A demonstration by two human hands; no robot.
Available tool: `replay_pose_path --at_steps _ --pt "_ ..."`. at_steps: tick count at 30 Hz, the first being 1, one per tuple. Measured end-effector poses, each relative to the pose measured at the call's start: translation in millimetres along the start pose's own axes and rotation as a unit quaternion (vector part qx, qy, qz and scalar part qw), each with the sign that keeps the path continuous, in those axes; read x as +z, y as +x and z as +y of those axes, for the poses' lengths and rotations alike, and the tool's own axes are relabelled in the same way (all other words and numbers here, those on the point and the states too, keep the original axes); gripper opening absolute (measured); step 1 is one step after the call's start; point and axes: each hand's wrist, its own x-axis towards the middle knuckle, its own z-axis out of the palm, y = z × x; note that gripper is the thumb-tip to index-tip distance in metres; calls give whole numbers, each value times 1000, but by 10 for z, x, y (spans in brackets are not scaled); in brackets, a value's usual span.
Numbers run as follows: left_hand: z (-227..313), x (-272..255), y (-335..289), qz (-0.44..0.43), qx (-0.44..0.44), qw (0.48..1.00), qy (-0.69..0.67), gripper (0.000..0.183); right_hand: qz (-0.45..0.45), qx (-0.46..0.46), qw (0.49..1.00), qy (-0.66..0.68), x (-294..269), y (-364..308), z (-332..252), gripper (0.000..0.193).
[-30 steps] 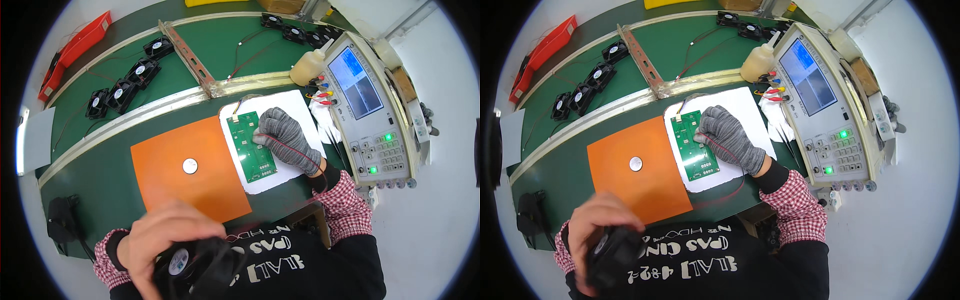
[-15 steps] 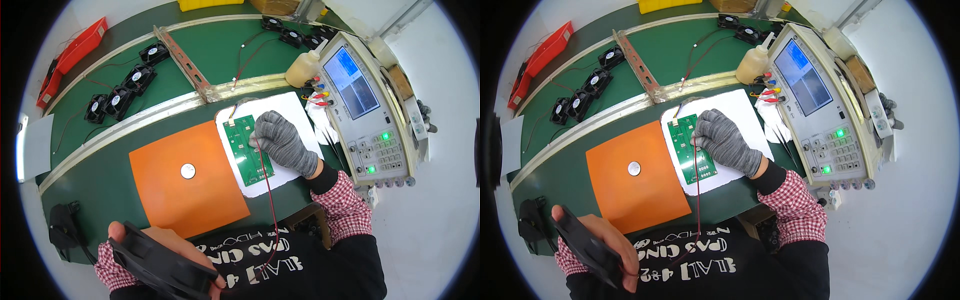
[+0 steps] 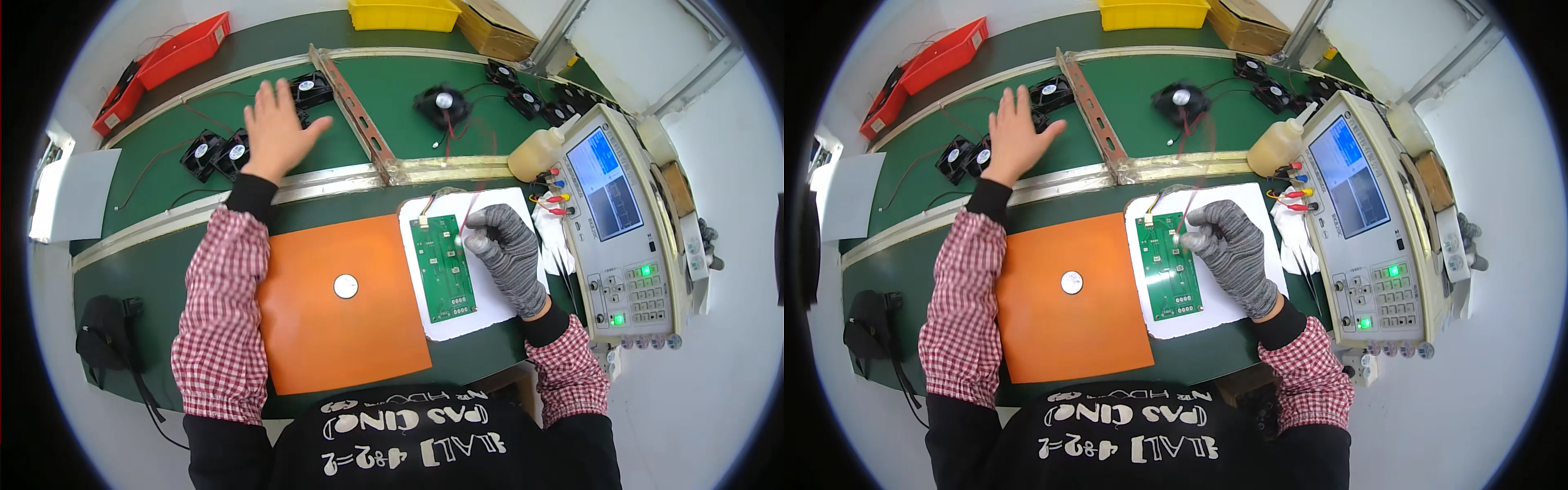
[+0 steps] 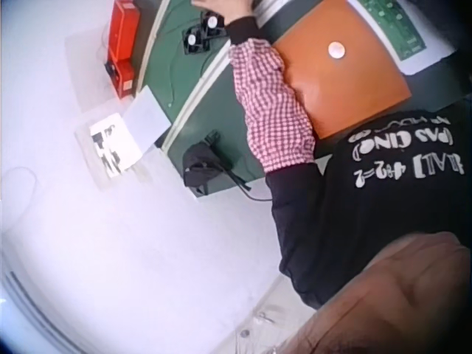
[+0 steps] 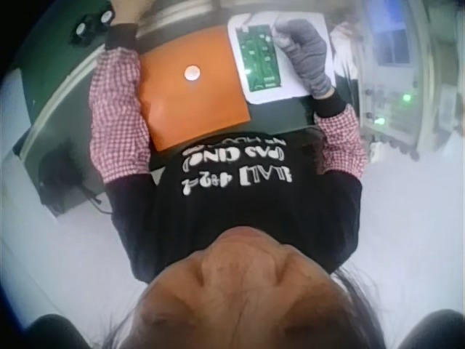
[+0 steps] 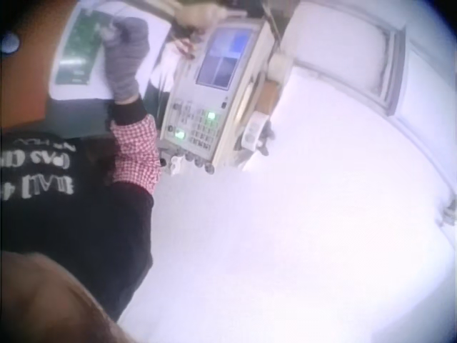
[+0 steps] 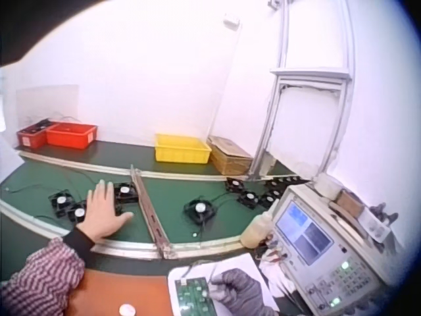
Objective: The person repeatedly picks up small black cooling fans from a green workbench and connects their wires to a green circuit board. After each connection, the person places the fan back on the table. The process is repeated for multiple fans throughout the clip.
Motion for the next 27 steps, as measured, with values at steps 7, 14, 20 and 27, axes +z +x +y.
replay_pose_path --at_steps 7,14,20,27 --pt "795 -1004 -400 10 126 922 -365 79 -96 168 967 164 6 -20 -239 55" --pt "664 -2067 -674 143 386 842 -349 65 -458 37 860 224 141 -235 -640 16" --pt "-388 -1456 -413 154 -55 891 -423 30 -399 344 786 323 -151 -213 -581 13" --pt "483 -1369 -1226 -299 37 820 -486 17 -136 20 987 -81 -67 60 -71 13"
